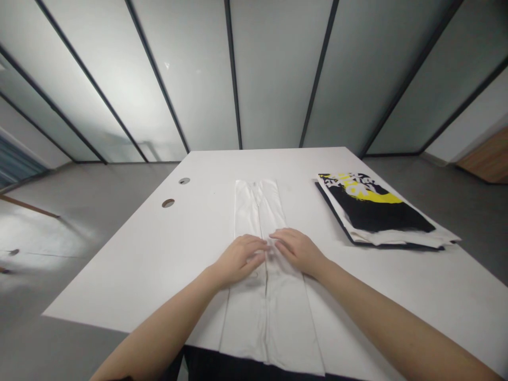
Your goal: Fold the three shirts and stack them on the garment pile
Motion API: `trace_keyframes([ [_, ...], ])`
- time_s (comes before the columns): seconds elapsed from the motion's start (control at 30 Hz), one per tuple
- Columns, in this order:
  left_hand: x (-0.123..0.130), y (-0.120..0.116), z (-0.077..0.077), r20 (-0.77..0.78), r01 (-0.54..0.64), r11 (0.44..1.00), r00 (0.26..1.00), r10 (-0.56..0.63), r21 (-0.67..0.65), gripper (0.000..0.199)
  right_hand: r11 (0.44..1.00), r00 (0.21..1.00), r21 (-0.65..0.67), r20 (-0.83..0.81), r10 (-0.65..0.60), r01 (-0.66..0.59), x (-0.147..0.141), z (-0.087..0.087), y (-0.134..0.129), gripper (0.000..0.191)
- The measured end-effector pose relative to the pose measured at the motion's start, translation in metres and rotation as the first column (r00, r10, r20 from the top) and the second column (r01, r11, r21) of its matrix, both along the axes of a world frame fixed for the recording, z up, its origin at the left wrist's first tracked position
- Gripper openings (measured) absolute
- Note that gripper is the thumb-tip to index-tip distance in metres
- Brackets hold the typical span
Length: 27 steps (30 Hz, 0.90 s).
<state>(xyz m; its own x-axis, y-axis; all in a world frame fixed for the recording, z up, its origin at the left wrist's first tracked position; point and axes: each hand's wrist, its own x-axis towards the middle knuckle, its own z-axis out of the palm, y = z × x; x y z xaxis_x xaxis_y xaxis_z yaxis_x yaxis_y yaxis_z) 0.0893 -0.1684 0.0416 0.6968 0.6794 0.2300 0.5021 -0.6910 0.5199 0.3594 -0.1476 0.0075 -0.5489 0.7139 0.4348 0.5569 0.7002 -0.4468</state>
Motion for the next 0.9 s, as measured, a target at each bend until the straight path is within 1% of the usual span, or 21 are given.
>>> trace_keyframes([
  [0.03, -0.002, 0.002, -0.005, -0.037, -0.081, 0.996, 0.996, 0.083, 0.045, 0.043, 1.0, 1.0, 0.013, 0.011, -0.022, 0.022, 0.0, -0.003, 0.003, 0.042],
  [0.07, -0.003, 0.004, -0.009, -0.085, -0.137, 0.987, 0.986, 0.144, 0.083, 0.045, 0.999, 0.999, 0.011, 0.04, -0.035, 0.035, -0.001, -0.005, 0.006, 0.044],
  [0.1, -0.005, 0.006, -0.011, -0.135, -0.168, 0.98, 0.974, 0.182, 0.109, 0.047, 0.999, 0.996, 0.001, 0.077, -0.041, 0.041, -0.001, -0.005, 0.007, 0.045],
  [0.13, -0.006, 0.007, -0.012, -0.176, -0.174, 0.977, 0.965, 0.194, 0.123, 0.048, 0.999, 0.993, -0.014, 0.113, -0.035, 0.037, -0.001, -0.004, 0.008, 0.045],
  [0.17, -0.008, 0.008, -0.011, -0.203, -0.162, 0.979, 0.962, 0.184, 0.122, 0.049, 0.999, 0.99, -0.03, 0.137, -0.025, 0.03, 0.0, -0.002, 0.008, 0.043],
  [0.23, -0.011, 0.008, -0.005, -0.203, -0.108, 0.991, 0.972, 0.123, 0.083, 0.048, 0.997, 0.988, -0.071, 0.156, 0.002, 0.009, 0.002, 0.005, 0.004, 0.038],
  [0.27, -0.013, 0.008, 0.0, -0.182, -0.07, 0.997, 0.98, 0.076, 0.038, 0.047, 0.995, 0.987, -0.099, 0.159, 0.025, -0.009, 0.003, 0.009, 0.002, 0.037],
  [0.33, -0.018, 0.007, 0.008, -0.116, 0.034, 0.994, 0.992, -0.046, -0.1, 0.044, 0.986, 0.985, -0.159, 0.156, 0.076, -0.051, 0.006, 0.014, -0.004, 0.037],
  [0.4, -0.021, 0.007, 0.011, -0.036, 0.13, 0.966, 0.989, -0.142, -0.225, 0.044, 0.974, 0.986, -0.21, 0.124, 0.11, -0.082, 0.009, 0.014, -0.008, 0.039],
  [0.43, -0.023, 0.008, 0.01, 0.001, 0.148, 0.957, 0.988, -0.152, -0.249, 0.045, 0.972, 0.991, -0.219, 0.086, 0.105, -0.084, 0.011, 0.013, -0.008, 0.04],
  [0.47, -0.024, 0.009, 0.008, 0.028, 0.135, 0.962, 0.991, -0.132, -0.236, 0.047, 0.975, 0.996, -0.211, 0.04, 0.078, -0.068, 0.012, 0.011, -0.008, 0.04],
  [0.5, -0.024, 0.011, 0.004, 0.043, 0.091, 0.977, 0.996, -0.084, -0.191, 0.048, 0.982, 0.999, -0.186, -0.008, 0.038, -0.039, 0.013, 0.008, -0.006, 0.039],
  [0.57, -0.023, 0.015, -0.004, 0.024, -0.046, 0.997, 0.999, 0.048, -0.054, 0.047, 0.995, 0.996, -0.097, -0.076, -0.046, 0.038, 0.013, 0.002, 0.0, 0.036],
  [0.6, -0.022, 0.017, -0.008, -0.01, -0.105, 0.994, 0.994, 0.105, 0.012, 0.046, 0.996, 0.993, -0.049, -0.085, -0.079, 0.075, 0.012, -0.001, 0.004, 0.035],
  [0.63, -0.02, 0.018, -0.011, -0.057, -0.139, 0.988, 0.988, 0.143, 0.061, 0.046, 0.995, 0.992, -0.01, -0.074, -0.1, 0.1, 0.012, -0.003, 0.007, 0.034],
  [0.7, -0.018, 0.02, -0.011, -0.141, -0.148, 0.984, 0.977, 0.161, 0.101, 0.046, 0.994, 0.994, 0.018, -0.008, -0.111, 0.111, 0.011, -0.003, 0.011, 0.034],
  [0.73, -0.017, 0.02, -0.009, -0.159, -0.139, 0.985, 0.975, 0.154, 0.101, 0.045, 0.995, 0.994, 0.012, 0.03, -0.103, 0.103, 0.01, -0.001, 0.012, 0.034],
  [0.8, -0.016, 0.018, -0.002, -0.148, -0.119, 0.991, 0.981, 0.128, 0.069, 0.044, 0.996, 0.993, -0.037, 0.092, -0.075, 0.079, 0.009, 0.008, 0.008, 0.031],
  [0.83, -0.016, 0.016, 0.002, -0.133, -0.103, 0.994, 0.985, 0.106, 0.032, 0.043, 0.994, 0.992, -0.084, 0.112, -0.059, 0.069, 0.01, 0.012, 0.005, 0.031],
  [0.9, -0.017, 0.012, 0.009, -0.099, -0.03, 0.995, 0.995, 0.02, -0.093, 0.041, 0.978, 0.993, -0.204, 0.12, -0.017, 0.041, 0.011, 0.021, -0.002, 0.034],
])
